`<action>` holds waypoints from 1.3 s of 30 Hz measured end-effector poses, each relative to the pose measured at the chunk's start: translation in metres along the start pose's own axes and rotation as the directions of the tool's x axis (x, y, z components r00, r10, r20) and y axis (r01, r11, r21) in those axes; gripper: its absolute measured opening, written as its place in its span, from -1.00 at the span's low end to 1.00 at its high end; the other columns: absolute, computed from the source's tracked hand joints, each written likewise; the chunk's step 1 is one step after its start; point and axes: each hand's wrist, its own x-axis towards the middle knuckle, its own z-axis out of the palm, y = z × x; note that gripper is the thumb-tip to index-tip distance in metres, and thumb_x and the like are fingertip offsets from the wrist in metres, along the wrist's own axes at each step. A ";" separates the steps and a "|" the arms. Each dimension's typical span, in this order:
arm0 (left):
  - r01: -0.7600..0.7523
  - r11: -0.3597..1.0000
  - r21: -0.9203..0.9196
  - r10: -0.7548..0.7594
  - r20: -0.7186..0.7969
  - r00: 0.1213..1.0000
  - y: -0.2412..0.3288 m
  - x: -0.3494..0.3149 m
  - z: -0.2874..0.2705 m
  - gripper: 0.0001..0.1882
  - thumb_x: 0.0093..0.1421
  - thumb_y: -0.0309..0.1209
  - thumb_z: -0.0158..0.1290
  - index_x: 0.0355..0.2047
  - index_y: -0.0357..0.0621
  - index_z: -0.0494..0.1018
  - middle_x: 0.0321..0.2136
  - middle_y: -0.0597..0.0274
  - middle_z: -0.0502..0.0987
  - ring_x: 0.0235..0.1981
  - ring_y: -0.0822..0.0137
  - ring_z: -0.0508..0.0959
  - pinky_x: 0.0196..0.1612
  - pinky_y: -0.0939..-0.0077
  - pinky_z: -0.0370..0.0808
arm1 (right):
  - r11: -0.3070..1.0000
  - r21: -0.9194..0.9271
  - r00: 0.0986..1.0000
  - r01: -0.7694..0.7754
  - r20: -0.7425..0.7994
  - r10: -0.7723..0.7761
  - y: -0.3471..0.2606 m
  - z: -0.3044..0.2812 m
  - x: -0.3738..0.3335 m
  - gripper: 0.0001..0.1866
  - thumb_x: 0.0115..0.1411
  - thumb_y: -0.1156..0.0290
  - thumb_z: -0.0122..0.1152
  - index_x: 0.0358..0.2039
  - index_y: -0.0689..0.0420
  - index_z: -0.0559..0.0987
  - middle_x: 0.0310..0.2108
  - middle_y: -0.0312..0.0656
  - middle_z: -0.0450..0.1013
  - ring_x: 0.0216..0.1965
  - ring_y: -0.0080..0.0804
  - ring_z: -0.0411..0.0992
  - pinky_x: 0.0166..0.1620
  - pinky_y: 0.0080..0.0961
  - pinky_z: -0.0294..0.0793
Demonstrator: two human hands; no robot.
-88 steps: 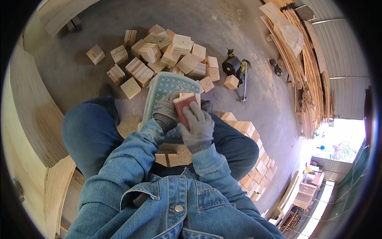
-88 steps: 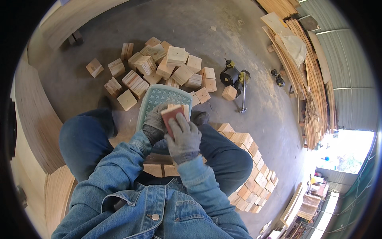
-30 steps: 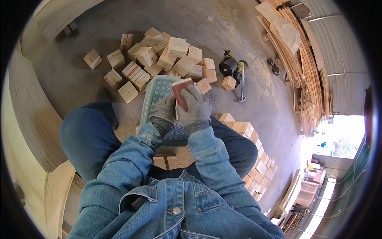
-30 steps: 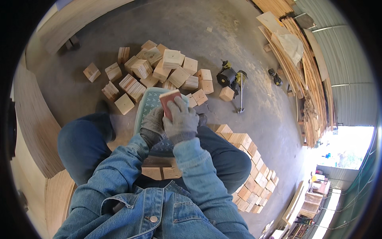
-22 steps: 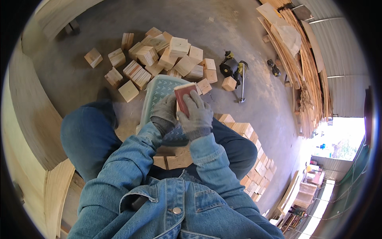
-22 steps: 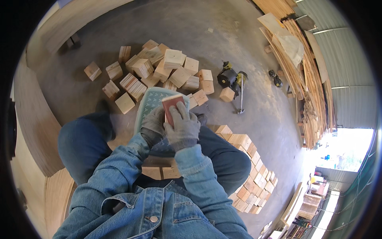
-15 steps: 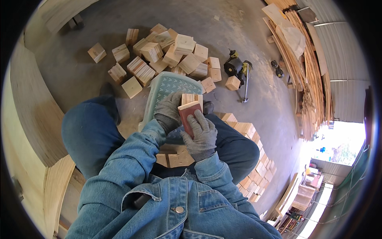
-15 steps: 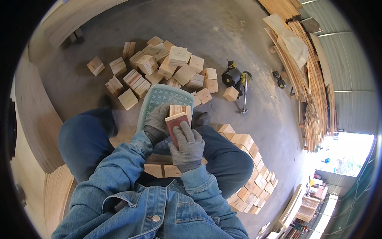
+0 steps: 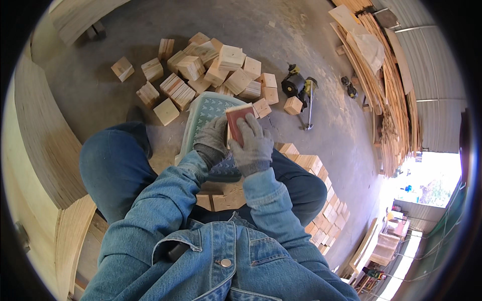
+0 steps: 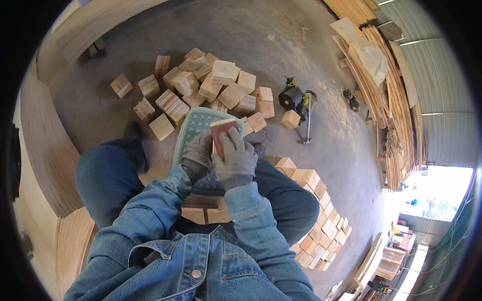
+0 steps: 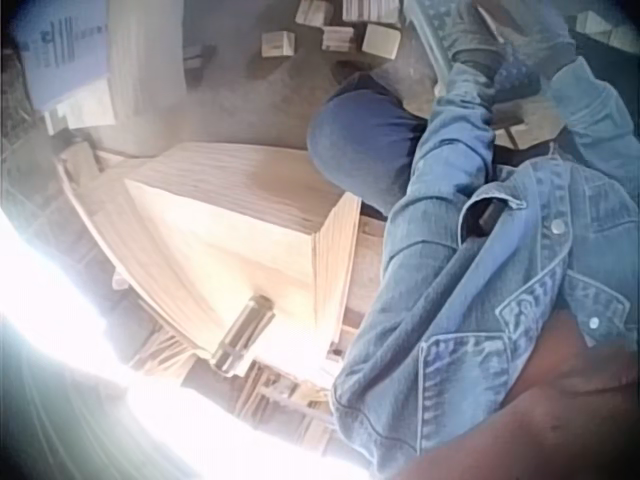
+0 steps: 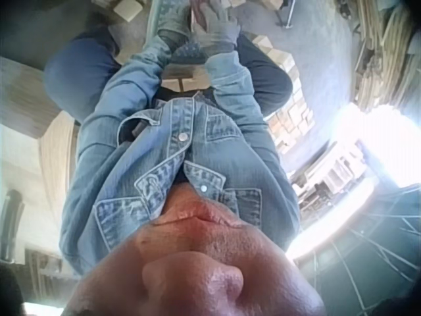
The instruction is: The person sits on the floor and sands small wooden blocks one by one using a sanding block. They hold each block in one hand and rub the sanding block over its surfaces, then place the finished block into a growing stack nearby.
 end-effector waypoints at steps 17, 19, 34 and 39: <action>-0.014 1.000 0.003 0.014 -0.039 0.999 -0.006 0.001 0.006 -0.30 0.10 -0.36 0.34 0.27 -0.02 0.39 0.13 -0.07 0.51 0.18 -0.13 0.52 0.31 0.05 0.45 | 0.999 0.032 0.999 -0.020 -0.025 0.021 0.001 0.005 0.021 -0.32 0.08 0.20 0.51 0.26 -0.09 0.61 0.40 -0.16 0.39 0.27 0.11 0.40 0.31 0.08 0.38; -0.021 1.000 -0.011 0.022 0.020 1.000 -0.008 0.003 0.005 -0.23 0.11 -0.26 0.34 0.33 0.00 0.33 0.20 -0.06 0.47 0.22 -0.12 0.50 0.34 0.04 0.42 | 0.999 0.029 0.999 -0.035 -0.024 0.036 0.003 0.007 0.024 -0.31 0.09 0.18 0.51 0.28 -0.09 0.60 0.41 -0.16 0.37 0.28 0.12 0.39 0.32 0.09 0.37; 0.002 0.998 -0.069 0.005 0.110 0.994 -0.013 0.004 0.007 -0.14 0.12 -0.07 0.34 0.39 0.05 0.28 0.27 -0.06 0.42 0.29 -0.11 0.45 0.40 0.08 0.38 | 0.993 0.074 0.996 0.092 0.002 -0.092 0.002 -0.002 -0.060 -0.28 0.02 0.20 0.55 0.25 -0.13 0.60 0.39 -0.23 0.37 0.25 0.10 0.39 0.25 0.11 0.40; -0.056 0.998 -0.008 0.056 0.016 0.998 -0.030 0.006 0.024 -0.15 0.11 -0.12 0.35 0.37 0.05 0.28 0.20 -0.06 0.46 0.22 -0.15 0.50 0.32 0.03 0.43 | 0.999 0.045 1.000 0.013 -0.024 -0.012 -0.004 0.003 0.008 -0.33 0.07 0.15 0.51 0.25 -0.11 0.61 0.39 -0.22 0.39 0.24 0.11 0.42 0.28 0.06 0.40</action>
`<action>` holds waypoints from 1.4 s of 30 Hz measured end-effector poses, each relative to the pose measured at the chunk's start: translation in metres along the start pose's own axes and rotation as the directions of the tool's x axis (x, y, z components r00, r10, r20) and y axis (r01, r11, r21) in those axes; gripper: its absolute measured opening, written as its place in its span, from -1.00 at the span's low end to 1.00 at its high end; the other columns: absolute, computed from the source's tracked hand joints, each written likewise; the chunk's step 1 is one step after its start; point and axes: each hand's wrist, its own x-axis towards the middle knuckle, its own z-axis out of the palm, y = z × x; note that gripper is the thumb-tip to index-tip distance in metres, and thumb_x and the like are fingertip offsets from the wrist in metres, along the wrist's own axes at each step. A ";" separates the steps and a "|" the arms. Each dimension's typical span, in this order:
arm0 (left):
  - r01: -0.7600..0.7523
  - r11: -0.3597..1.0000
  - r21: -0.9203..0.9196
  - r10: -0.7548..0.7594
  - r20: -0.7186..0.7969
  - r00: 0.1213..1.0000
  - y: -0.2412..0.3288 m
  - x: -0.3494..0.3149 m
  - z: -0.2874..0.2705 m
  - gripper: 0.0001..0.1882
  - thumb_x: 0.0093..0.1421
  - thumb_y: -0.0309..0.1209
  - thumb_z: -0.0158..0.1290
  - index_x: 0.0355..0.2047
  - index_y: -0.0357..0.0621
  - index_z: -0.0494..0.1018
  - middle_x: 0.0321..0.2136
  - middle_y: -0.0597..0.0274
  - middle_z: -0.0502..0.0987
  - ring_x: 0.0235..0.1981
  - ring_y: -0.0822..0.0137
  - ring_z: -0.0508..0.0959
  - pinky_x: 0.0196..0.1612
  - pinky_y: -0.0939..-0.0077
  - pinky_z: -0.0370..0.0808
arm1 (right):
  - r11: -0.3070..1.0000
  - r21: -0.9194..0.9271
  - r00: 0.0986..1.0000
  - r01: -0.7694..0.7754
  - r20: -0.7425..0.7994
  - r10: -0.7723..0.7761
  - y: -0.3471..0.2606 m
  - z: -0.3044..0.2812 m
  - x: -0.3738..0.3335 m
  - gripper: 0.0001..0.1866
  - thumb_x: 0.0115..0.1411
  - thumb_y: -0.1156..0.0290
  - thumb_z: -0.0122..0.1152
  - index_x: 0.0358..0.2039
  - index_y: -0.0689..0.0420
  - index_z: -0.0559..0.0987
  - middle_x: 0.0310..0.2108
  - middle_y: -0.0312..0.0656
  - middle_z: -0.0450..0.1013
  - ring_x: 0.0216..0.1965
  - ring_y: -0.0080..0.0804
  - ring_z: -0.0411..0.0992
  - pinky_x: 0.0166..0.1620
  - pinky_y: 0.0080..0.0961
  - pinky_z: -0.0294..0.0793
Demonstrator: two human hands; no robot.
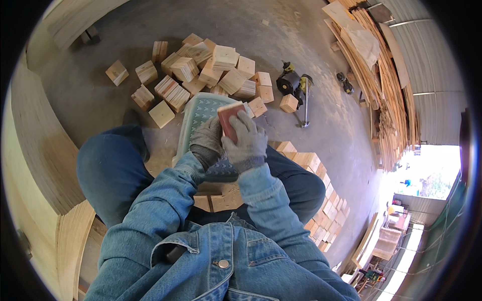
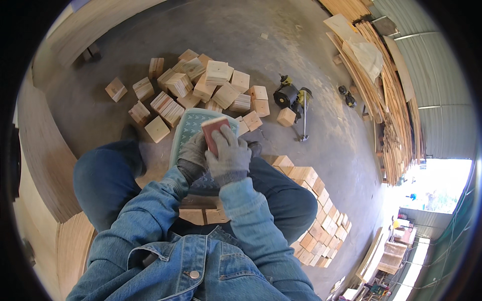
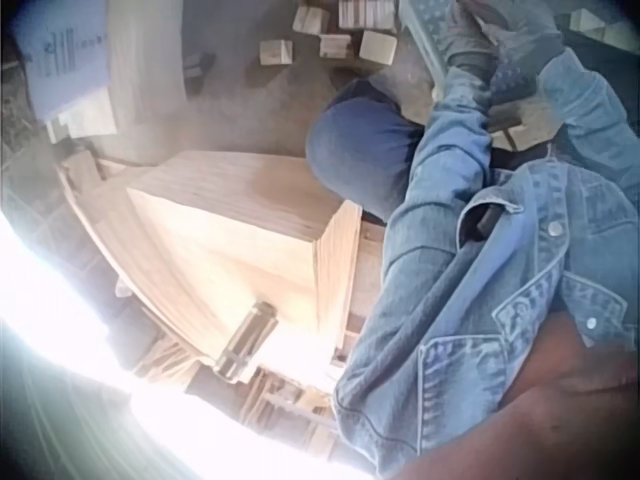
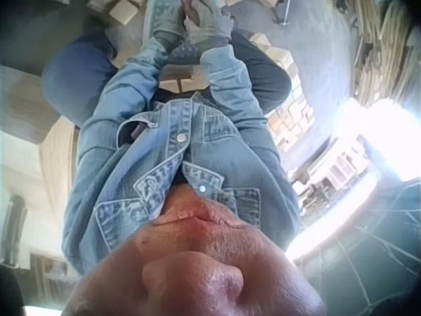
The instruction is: The person sits on the floor and sands small wooden blocks one by one using a sanding block. They hold each block in one hand and rub the sanding block over its surfaces, then place the finished block into a growing stack nearby.
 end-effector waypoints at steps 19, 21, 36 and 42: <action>0.023 0.995 -0.102 -0.016 0.067 0.998 0.012 -0.002 -0.012 -0.16 0.09 -0.11 0.37 0.35 0.07 0.31 0.23 -0.08 0.45 0.27 -0.12 0.47 0.35 0.08 0.40 | 0.995 -0.007 0.995 0.095 0.028 -0.094 0.007 -0.005 -0.063 -0.26 0.02 0.19 0.54 0.28 -0.08 0.60 0.38 -0.19 0.39 0.25 0.06 0.40 0.31 0.04 0.38; 0.027 0.990 -0.137 -0.023 0.034 0.999 -0.001 -0.003 0.001 -0.14 0.08 -0.13 0.36 0.37 0.08 0.28 0.22 -0.08 0.45 0.26 -0.13 0.46 0.35 0.06 0.40 | 0.998 0.008 0.997 0.061 0.036 -0.061 0.001 -0.009 -0.035 -0.27 0.03 0.19 0.53 0.27 -0.08 0.60 0.39 -0.19 0.39 0.24 0.08 0.40 0.31 0.04 0.38; 0.053 0.998 -0.035 -0.048 0.122 0.991 -0.004 0.004 0.003 -0.20 0.17 -0.06 0.32 0.37 0.03 0.30 0.24 -0.05 0.45 0.28 -0.08 0.47 0.38 0.08 0.40 | 0.994 0.013 0.994 0.106 0.016 -0.107 0.006 -0.007 -0.087 -0.22 -0.03 0.21 0.59 0.28 -0.04 0.59 0.38 -0.18 0.39 0.25 0.06 0.39 0.30 0.03 0.38; 0.044 0.998 -0.047 -0.041 0.072 0.997 0.002 0.001 -0.001 -0.17 0.14 -0.08 0.35 0.37 0.04 0.28 0.21 -0.04 0.46 0.26 -0.08 0.48 0.38 0.09 0.40 | 0.997 0.008 0.997 0.075 0.036 -0.075 0.006 -0.008 -0.058 -0.27 0.01 0.20 0.57 0.25 -0.05 0.61 0.38 -0.18 0.40 0.26 0.08 0.39 0.31 0.04 0.38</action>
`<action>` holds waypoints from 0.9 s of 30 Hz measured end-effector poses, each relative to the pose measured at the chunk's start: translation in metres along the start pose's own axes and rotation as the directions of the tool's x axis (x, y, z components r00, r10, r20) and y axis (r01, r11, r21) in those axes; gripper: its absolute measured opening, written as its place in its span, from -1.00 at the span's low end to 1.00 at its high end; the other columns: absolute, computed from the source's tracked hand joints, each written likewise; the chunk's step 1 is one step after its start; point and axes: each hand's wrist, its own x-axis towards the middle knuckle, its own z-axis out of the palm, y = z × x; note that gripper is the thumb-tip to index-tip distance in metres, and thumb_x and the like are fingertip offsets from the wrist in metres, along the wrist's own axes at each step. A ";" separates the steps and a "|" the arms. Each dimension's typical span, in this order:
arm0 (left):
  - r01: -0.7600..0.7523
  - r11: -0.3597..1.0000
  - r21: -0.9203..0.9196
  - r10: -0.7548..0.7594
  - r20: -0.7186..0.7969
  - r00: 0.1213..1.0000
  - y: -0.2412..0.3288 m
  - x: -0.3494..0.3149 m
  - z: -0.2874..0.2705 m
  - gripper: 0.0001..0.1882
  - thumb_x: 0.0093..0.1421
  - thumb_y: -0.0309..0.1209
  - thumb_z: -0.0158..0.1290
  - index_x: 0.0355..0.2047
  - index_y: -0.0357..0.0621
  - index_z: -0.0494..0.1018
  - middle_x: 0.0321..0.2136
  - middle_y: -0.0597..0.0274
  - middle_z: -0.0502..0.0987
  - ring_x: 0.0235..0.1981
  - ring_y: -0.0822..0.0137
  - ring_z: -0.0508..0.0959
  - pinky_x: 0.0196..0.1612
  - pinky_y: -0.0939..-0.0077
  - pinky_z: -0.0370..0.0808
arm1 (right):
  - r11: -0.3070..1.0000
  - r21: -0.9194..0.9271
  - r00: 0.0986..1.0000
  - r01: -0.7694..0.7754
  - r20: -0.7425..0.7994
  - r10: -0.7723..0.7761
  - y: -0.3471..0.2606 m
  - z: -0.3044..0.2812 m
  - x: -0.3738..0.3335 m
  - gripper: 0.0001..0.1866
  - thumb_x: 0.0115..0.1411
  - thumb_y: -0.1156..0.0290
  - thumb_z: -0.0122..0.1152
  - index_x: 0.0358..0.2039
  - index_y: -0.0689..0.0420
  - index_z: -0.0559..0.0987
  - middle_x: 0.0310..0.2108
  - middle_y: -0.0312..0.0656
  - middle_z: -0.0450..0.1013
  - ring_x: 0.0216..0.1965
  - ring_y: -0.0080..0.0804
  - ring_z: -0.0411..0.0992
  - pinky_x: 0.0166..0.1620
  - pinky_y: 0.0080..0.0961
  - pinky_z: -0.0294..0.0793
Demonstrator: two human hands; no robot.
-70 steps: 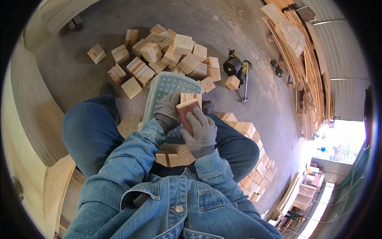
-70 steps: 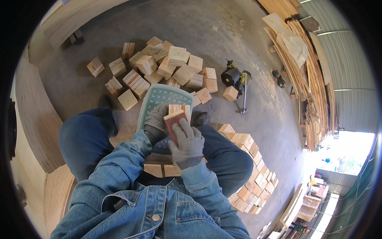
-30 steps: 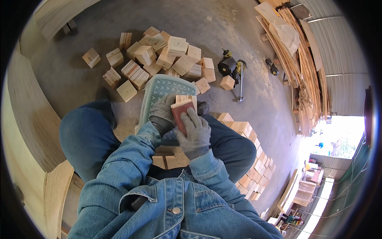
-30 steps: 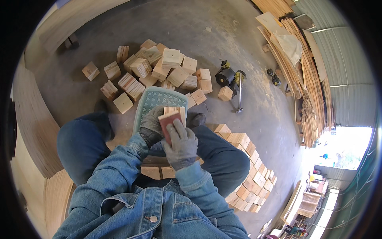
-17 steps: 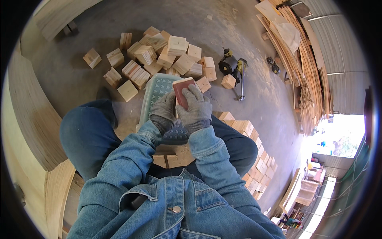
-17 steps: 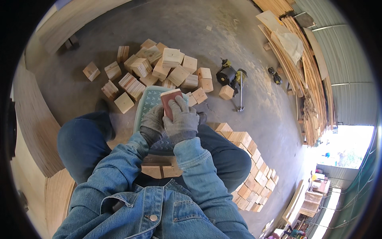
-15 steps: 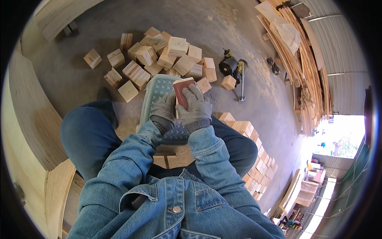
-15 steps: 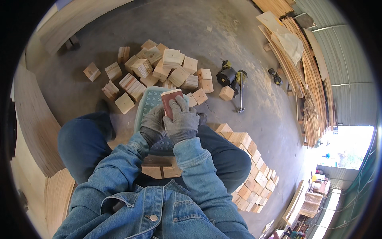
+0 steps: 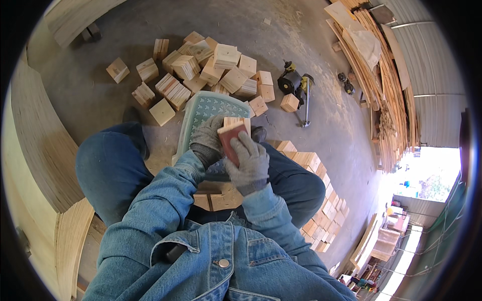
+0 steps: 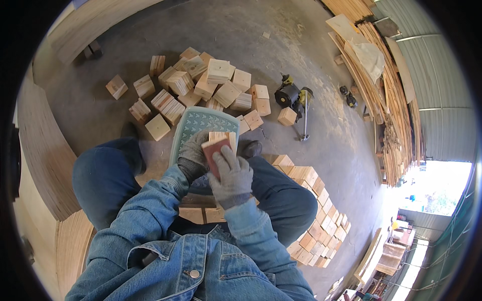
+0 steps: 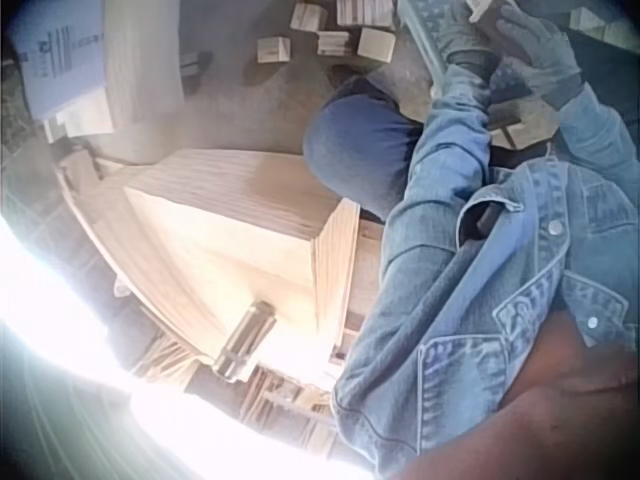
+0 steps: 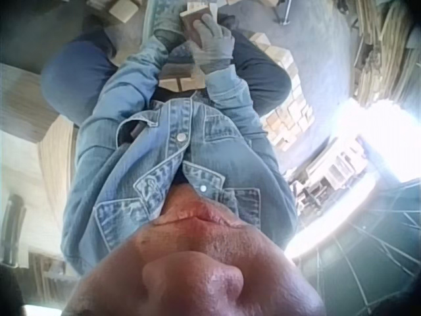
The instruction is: The person sits on the floor and sands small wooden blocks one by one using a sanding block. They hold each block in one hand and rub the sanding block over its surfaces, then place the finished block into a growing stack nearby.
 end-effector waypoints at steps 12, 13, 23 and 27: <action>-0.009 1.000 0.007 0.009 -0.076 0.997 0.013 -0.007 -0.013 -0.12 0.05 -0.05 0.38 0.34 0.05 0.30 0.20 -0.06 0.44 0.23 -0.15 0.47 0.31 0.00 0.42 | 0.992 -0.030 0.993 -0.122 0.001 0.122 -0.003 0.002 0.053 -0.27 0.06 0.14 0.52 0.29 -0.03 0.58 0.41 -0.16 0.37 0.28 0.14 0.39 0.34 0.06 0.37; 0.028 0.999 0.014 -0.028 -0.053 0.998 0.014 -0.005 -0.012 -0.13 0.06 -0.05 0.37 0.34 0.06 0.29 0.21 -0.06 0.44 0.23 -0.16 0.47 0.31 -0.01 0.42 | 0.998 -0.059 0.998 -0.037 -0.044 0.035 -0.003 0.001 0.036 -0.25 0.02 0.18 0.55 0.28 0.00 0.58 0.39 -0.13 0.39 0.25 0.10 0.41 0.32 0.04 0.38; -0.068 0.996 0.048 0.071 -0.044 0.997 0.010 -0.004 -0.007 -0.18 0.17 -0.06 0.29 0.38 -0.01 0.26 0.25 -0.10 0.42 0.25 -0.12 0.47 0.35 0.04 0.39 | 0.999 0.008 0.998 0.035 -0.054 -0.034 0.005 0.004 -0.006 -0.29 0.03 0.17 0.54 0.25 -0.10 0.61 0.38 -0.25 0.38 0.19 0.10 0.42 0.22 0.11 0.43; -0.003 0.999 0.048 0.006 -0.045 0.999 -0.010 -0.002 -0.001 -0.09 0.10 -0.05 0.34 0.40 -0.01 0.24 0.20 -0.07 0.45 0.23 -0.12 0.48 0.37 0.04 0.39 | 1.000 -0.007 0.998 -0.023 -0.054 0.023 -0.003 0.005 0.060 -0.30 0.04 0.19 0.55 0.24 -0.02 0.61 0.36 -0.14 0.41 0.22 0.11 0.43 0.27 0.06 0.42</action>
